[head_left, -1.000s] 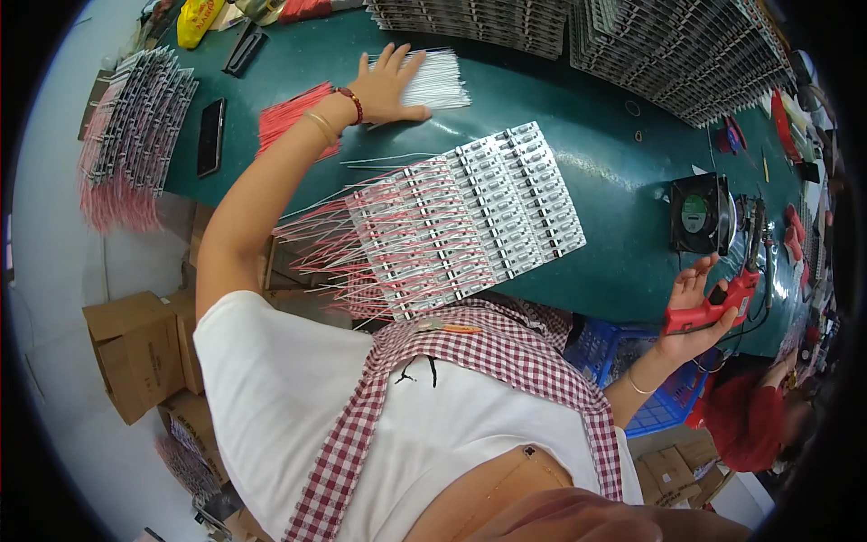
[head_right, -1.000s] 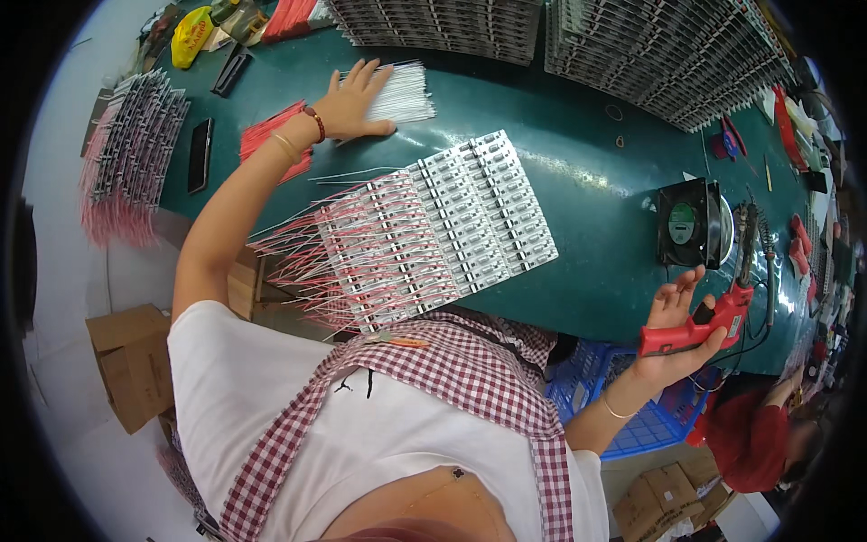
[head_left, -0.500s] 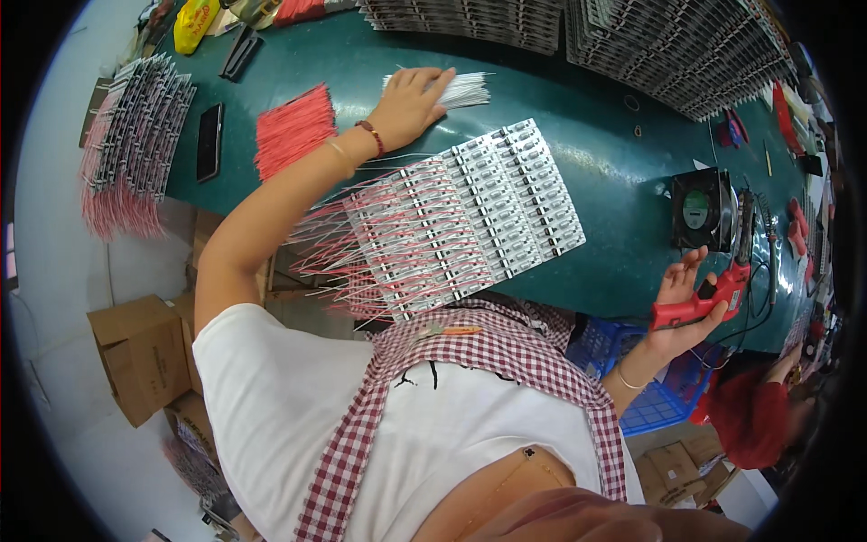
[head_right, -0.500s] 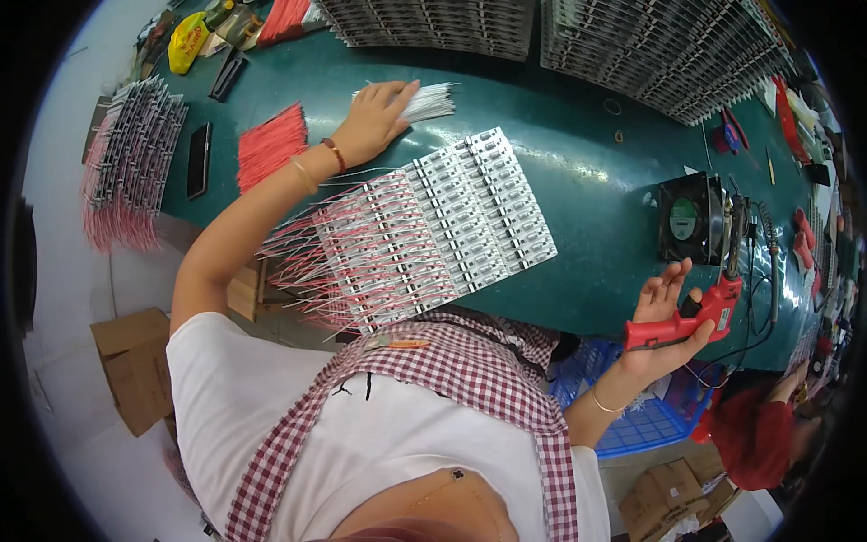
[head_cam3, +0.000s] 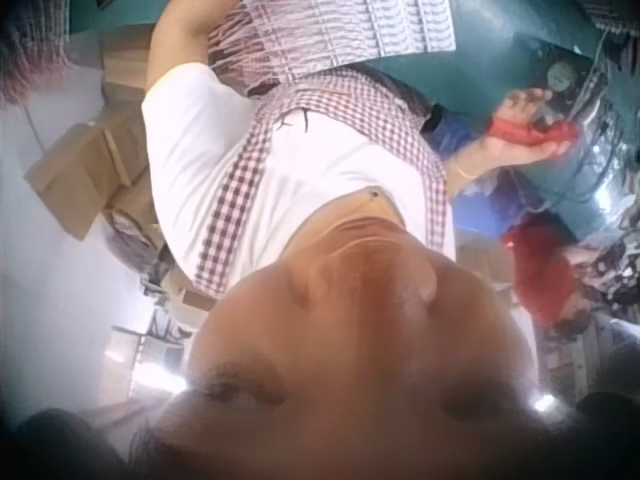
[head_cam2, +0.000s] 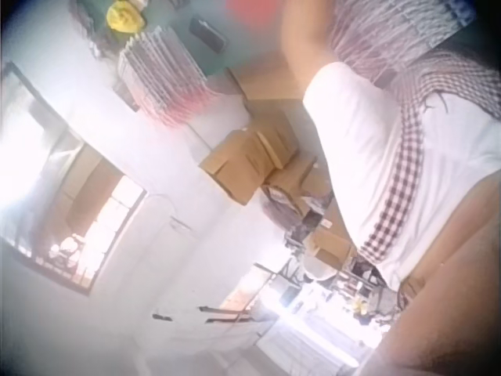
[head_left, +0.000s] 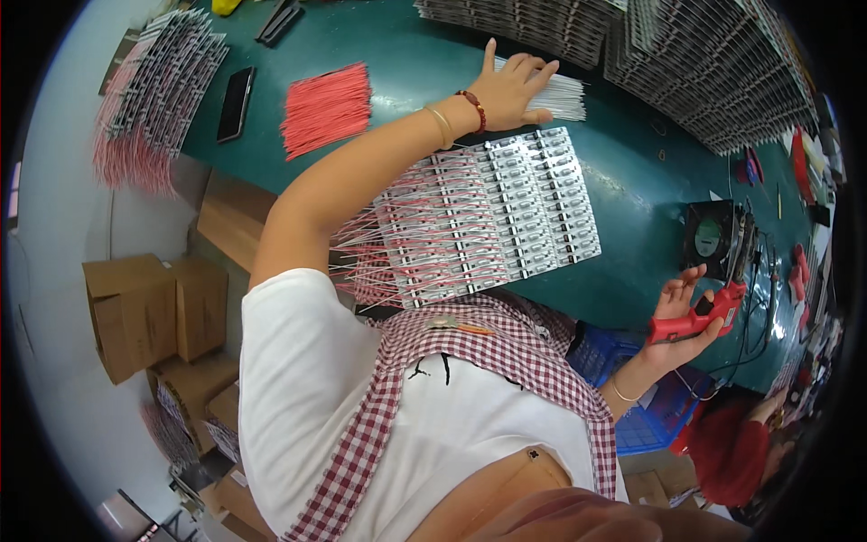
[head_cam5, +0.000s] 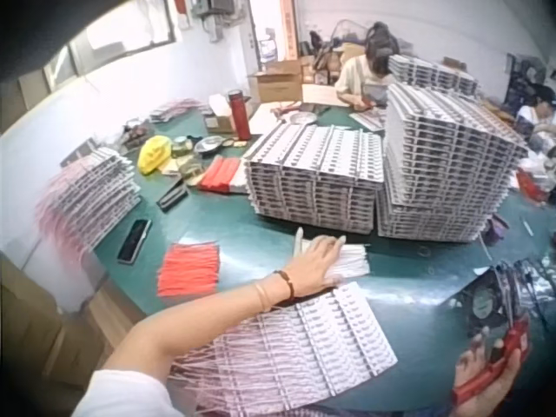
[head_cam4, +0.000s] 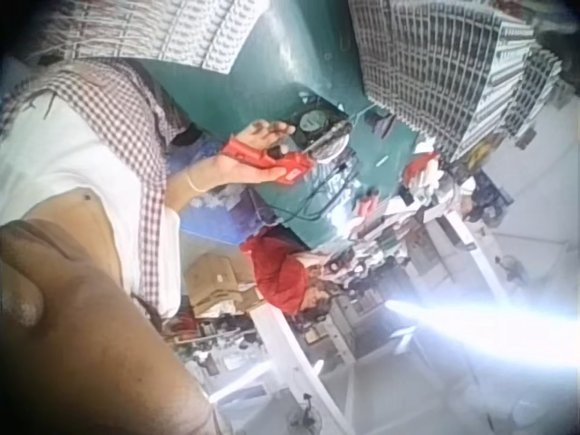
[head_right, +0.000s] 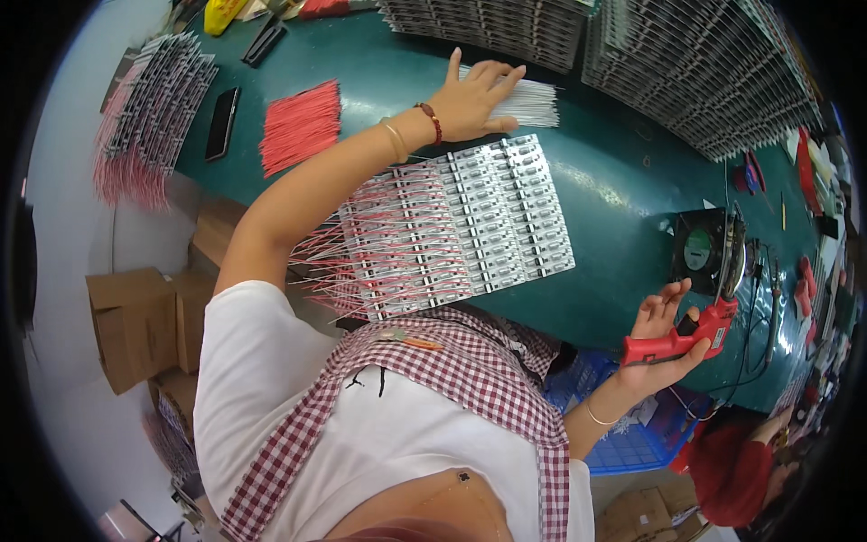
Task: The person uses a red soldering iron to attach white and red wires to a white plastic grid on a green workbench. They repeatedly pick up wires, position them on the grid, and apply the soldering iron to secure them. The person occasionally adjusts the grid and moves a small fan on the table.
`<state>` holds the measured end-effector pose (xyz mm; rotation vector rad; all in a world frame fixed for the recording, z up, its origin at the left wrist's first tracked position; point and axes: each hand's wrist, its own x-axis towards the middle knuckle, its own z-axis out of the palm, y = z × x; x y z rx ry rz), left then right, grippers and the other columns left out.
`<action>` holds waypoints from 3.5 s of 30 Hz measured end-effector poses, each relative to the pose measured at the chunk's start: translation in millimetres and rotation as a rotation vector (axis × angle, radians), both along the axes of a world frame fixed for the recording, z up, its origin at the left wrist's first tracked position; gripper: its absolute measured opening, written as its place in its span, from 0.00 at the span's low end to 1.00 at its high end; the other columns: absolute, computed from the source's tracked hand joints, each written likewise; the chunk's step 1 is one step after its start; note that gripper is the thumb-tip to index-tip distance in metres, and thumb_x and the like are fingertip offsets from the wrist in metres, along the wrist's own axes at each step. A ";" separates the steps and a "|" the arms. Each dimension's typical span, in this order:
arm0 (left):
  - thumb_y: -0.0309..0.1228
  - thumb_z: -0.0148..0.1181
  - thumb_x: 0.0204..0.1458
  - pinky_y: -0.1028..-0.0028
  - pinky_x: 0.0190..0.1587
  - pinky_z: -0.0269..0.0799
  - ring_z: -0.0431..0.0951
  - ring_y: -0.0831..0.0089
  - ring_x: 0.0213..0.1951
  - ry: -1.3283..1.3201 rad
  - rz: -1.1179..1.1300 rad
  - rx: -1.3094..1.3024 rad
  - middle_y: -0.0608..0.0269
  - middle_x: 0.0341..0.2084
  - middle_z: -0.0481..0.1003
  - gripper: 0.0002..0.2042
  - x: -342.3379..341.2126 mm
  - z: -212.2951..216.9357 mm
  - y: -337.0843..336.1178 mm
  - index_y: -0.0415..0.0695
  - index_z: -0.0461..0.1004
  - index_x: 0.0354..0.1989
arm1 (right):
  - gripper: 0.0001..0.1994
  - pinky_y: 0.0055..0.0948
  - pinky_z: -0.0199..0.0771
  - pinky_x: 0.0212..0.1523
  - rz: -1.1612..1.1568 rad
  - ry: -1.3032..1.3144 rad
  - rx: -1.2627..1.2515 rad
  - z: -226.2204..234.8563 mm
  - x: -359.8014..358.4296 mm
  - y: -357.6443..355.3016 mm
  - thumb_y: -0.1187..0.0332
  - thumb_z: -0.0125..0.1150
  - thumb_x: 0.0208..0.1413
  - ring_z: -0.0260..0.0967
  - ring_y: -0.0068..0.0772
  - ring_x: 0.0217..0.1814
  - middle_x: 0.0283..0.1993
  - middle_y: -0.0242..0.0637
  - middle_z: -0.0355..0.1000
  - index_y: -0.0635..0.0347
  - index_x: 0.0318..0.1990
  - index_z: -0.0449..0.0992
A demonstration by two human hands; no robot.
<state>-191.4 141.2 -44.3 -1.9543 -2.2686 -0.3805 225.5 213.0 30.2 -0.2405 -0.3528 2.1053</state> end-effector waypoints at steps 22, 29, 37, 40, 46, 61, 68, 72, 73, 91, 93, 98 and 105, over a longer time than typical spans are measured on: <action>0.50 0.53 0.54 0.38 0.64 0.38 0.51 0.60 0.69 -0.047 0.272 -0.236 0.65 0.66 0.56 0.33 -140.1 16.0 -241.3 0.60 0.53 0.69 | 0.18 0.45 0.59 0.61 0.095 0.008 0.035 4.8 -30.4 -8.3 0.58 0.59 0.57 0.52 0.49 0.68 0.67 0.54 0.53 0.63 0.48 0.70; 0.48 0.52 0.56 0.42 0.59 0.46 0.59 0.66 0.62 -0.019 0.230 -0.086 0.68 0.60 0.63 0.29 -102.3 -1.1 -202.7 0.58 0.58 0.67 | 0.19 0.46 0.59 0.63 0.098 0.000 -0.016 -6.8 -28.0 -8.5 0.57 0.59 0.57 0.52 0.49 0.68 0.67 0.53 0.53 0.62 0.48 0.69; 0.50 0.49 0.59 0.33 0.59 0.42 0.56 0.63 0.64 -0.025 0.249 -0.152 0.66 0.63 0.59 0.30 -78.8 -0.8 -122.8 0.58 0.54 0.69 | 0.18 0.45 0.60 0.62 0.096 -0.034 -0.006 -4.4 -31.2 -10.1 0.56 0.60 0.57 0.54 0.48 0.67 0.66 0.52 0.56 0.60 0.47 0.69; 0.54 0.49 0.57 0.30 0.60 0.38 0.54 0.63 0.66 -0.037 0.279 -0.214 0.66 0.65 0.58 0.33 -73.2 6.9 -120.2 0.59 0.53 0.69 | 0.17 0.45 0.60 0.61 0.100 -0.039 -0.018 -9.6 -23.5 -12.4 0.56 0.59 0.57 0.54 0.47 0.67 0.66 0.52 0.56 0.60 0.46 0.70; 0.61 0.50 0.52 0.28 0.59 0.39 0.57 0.64 0.66 0.125 0.491 0.071 0.66 0.65 0.59 0.36 -132.5 16.7 -153.3 0.61 0.55 0.67 | 0.17 0.43 0.60 0.61 0.133 -0.015 0.003 -11.5 -17.1 -7.7 0.57 0.57 0.58 0.54 0.46 0.66 0.66 0.52 0.56 0.62 0.47 0.70; 0.38 0.48 0.58 0.53 0.62 0.57 0.62 0.44 0.58 0.112 0.872 -0.019 0.59 0.63 0.61 0.22 -197.1 -28.6 -362.8 0.59 0.64 0.63 | 0.17 0.45 0.62 0.61 0.165 -0.088 -0.085 -19.6 -30.6 -6.9 0.59 0.59 0.57 0.57 0.46 0.65 0.65 0.50 0.57 0.60 0.46 0.68; 0.31 0.52 0.54 0.57 0.60 0.60 0.65 0.49 0.55 0.125 0.607 0.040 0.53 0.58 0.65 0.22 -132.6 -2.1 -315.7 0.52 0.68 0.60 | 0.17 0.44 0.62 0.61 0.178 -0.112 -0.090 -24.2 -31.6 -14.4 0.57 0.60 0.56 0.57 0.45 0.65 0.64 0.49 0.57 0.59 0.45 0.68; 0.31 0.55 0.52 0.56 0.57 0.63 0.66 0.50 0.54 0.135 0.527 0.097 0.55 0.57 0.66 0.22 -107.4 -4.6 -280.0 0.52 0.69 0.59 | 0.17 0.44 0.62 0.61 0.204 -0.139 -0.129 -34.0 -32.7 -21.7 0.56 0.59 0.57 0.56 0.44 0.66 0.64 0.48 0.57 0.59 0.44 0.68; 0.31 0.55 0.52 0.55 0.56 0.64 0.66 0.49 0.53 0.145 0.533 0.103 0.56 0.57 0.66 0.22 -100.4 -6.4 -271.9 0.52 0.69 0.59 | 0.17 0.44 0.62 0.61 0.209 -0.151 -0.134 -35.7 -33.6 -23.1 0.56 0.59 0.57 0.56 0.44 0.66 0.64 0.48 0.58 0.59 0.44 0.68; 0.53 0.53 0.52 0.48 0.51 0.65 0.68 0.47 0.54 0.054 0.961 -0.319 0.48 0.51 0.70 0.31 -185.4 32.1 -329.4 0.61 0.60 0.66 | 0.17 0.42 0.62 0.61 0.222 -0.188 -0.117 -38.2 -39.1 -24.4 0.55 0.59 0.57 0.56 0.43 0.66 0.64 0.48 0.58 0.57 0.44 0.69; 0.54 0.52 0.52 0.49 0.52 0.65 0.68 0.49 0.54 0.089 1.075 -0.386 0.49 0.51 0.70 0.29 -194.2 25.4 -368.8 0.68 0.62 0.65 | 0.17 0.43 0.62 0.61 0.212 -0.180 -0.112 -37.5 -35.5 -23.4 0.55 0.59 0.57 0.56 0.43 0.66 0.64 0.48 0.58 0.58 0.44 0.69; 0.52 0.53 0.51 0.49 0.51 0.66 0.67 0.50 0.53 0.094 0.954 -0.254 0.50 0.51 0.68 0.26 -168.8 2.3 -363.8 0.73 0.65 0.62 | 0.17 0.44 0.62 0.61 0.176 -0.180 -0.126 -40.8 -29.2 -14.8 0.56 0.59 0.57 0.56 0.44 0.66 0.65 0.49 0.57 0.58 0.45 0.68; 0.53 0.53 0.50 0.49 0.52 0.65 0.65 0.47 0.55 0.054 0.931 -0.217 0.47 0.53 0.67 0.27 -137.4 2.5 -227.4 0.69 0.66 0.62 | 0.17 0.42 0.62 0.61 0.228 -0.176 -0.084 -26.4 -54.6 -13.9 0.55 0.59 0.57 0.56 0.43 0.66 0.63 0.48 0.57 0.59 0.44 0.68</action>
